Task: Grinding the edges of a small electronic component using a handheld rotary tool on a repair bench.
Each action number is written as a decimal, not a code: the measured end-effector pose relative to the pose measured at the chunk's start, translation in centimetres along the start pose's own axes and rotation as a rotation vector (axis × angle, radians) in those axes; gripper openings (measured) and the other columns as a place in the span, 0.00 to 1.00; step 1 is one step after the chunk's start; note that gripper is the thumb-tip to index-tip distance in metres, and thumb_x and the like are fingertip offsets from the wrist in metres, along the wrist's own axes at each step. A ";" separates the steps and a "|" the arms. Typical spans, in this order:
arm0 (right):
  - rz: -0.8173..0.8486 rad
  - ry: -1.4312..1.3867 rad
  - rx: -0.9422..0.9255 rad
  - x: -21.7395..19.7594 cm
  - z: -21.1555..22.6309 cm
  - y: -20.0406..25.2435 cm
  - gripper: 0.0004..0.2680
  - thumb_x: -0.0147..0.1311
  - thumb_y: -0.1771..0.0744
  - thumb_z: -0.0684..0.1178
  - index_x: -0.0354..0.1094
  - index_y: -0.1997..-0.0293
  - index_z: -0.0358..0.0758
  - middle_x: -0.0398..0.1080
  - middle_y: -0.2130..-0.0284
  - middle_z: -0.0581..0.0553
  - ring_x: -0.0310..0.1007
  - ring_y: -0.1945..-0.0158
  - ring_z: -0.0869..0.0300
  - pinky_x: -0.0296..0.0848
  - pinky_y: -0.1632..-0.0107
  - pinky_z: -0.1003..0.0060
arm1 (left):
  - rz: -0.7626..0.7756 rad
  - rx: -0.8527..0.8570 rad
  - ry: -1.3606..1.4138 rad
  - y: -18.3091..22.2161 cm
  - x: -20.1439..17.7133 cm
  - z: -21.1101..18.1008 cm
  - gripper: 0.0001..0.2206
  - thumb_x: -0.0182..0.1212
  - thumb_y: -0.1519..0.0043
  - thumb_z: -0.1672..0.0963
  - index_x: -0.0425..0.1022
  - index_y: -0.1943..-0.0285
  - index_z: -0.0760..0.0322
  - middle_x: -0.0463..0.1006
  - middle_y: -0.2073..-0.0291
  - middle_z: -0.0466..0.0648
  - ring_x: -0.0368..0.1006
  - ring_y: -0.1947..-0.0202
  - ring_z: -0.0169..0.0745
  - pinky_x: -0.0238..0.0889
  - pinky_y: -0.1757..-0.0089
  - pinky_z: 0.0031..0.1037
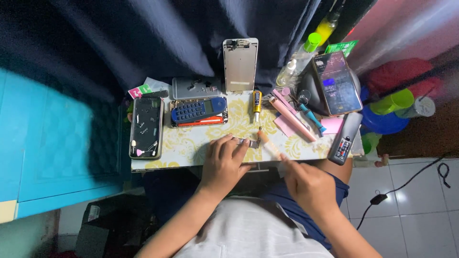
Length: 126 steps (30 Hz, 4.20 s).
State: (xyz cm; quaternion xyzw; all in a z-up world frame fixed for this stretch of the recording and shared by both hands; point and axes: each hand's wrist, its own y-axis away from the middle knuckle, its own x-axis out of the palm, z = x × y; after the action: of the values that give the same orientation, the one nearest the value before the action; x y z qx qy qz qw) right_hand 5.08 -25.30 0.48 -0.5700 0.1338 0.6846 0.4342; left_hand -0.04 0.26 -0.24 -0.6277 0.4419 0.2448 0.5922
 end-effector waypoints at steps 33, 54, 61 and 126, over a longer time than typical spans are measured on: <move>0.030 -0.100 0.018 -0.1 -1.4 -0.2 0.17 0.54 0.32 0.38 0.70 0.36 0.53 0.59 0.83 0.53 0.52 0.81 0.58 0.47 0.79 0.60 | 0.032 0.023 -0.045 -0.2 0.3 0.2 0.27 0.76 0.42 0.44 0.76 0.40 0.59 0.73 0.52 0.51 0.71 0.45 0.53 0.67 0.47 0.44; 0.177 -0.291 -0.008 -2.3 -1.5 -2.6 0.11 0.54 0.31 0.41 0.75 0.45 0.48 0.75 0.73 0.54 0.75 0.73 0.59 0.64 0.77 0.62 | 0.047 0.002 -0.014 -0.2 0.0 0.3 0.26 0.72 0.38 0.44 0.74 0.39 0.59 0.73 0.51 0.52 0.71 0.44 0.55 0.68 0.48 0.47; 0.112 -0.141 0.095 -1.6 -1.8 -1.5 0.08 0.58 0.31 0.41 0.75 0.49 0.52 0.68 0.77 0.50 0.64 0.79 0.54 0.57 0.77 0.58 | 0.034 0.010 -0.008 -0.5 -0.2 0.2 0.24 0.65 0.35 0.44 0.74 0.41 0.60 0.74 0.52 0.53 0.72 0.45 0.55 0.68 0.49 0.46; -0.297 -0.522 -0.012 -0.4 7.9 -3.0 0.03 0.59 0.35 0.46 0.75 0.64 0.39 0.80 0.66 0.46 0.81 0.67 0.51 0.78 0.64 0.61 | 0.111 -0.844 1.241 -0.7 -6.9 -2.6 0.18 0.55 0.32 0.50 0.83 0.55 0.70 0.82 0.81 0.50 0.75 0.73 0.36 0.62 0.63 0.26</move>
State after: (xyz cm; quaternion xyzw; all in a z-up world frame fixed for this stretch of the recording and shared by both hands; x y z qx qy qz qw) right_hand 2.02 -18.37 4.27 -0.3907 -0.0712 0.7376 0.5461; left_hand -3.36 -0.46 6.29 -0.8009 0.5942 0.0242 -0.0696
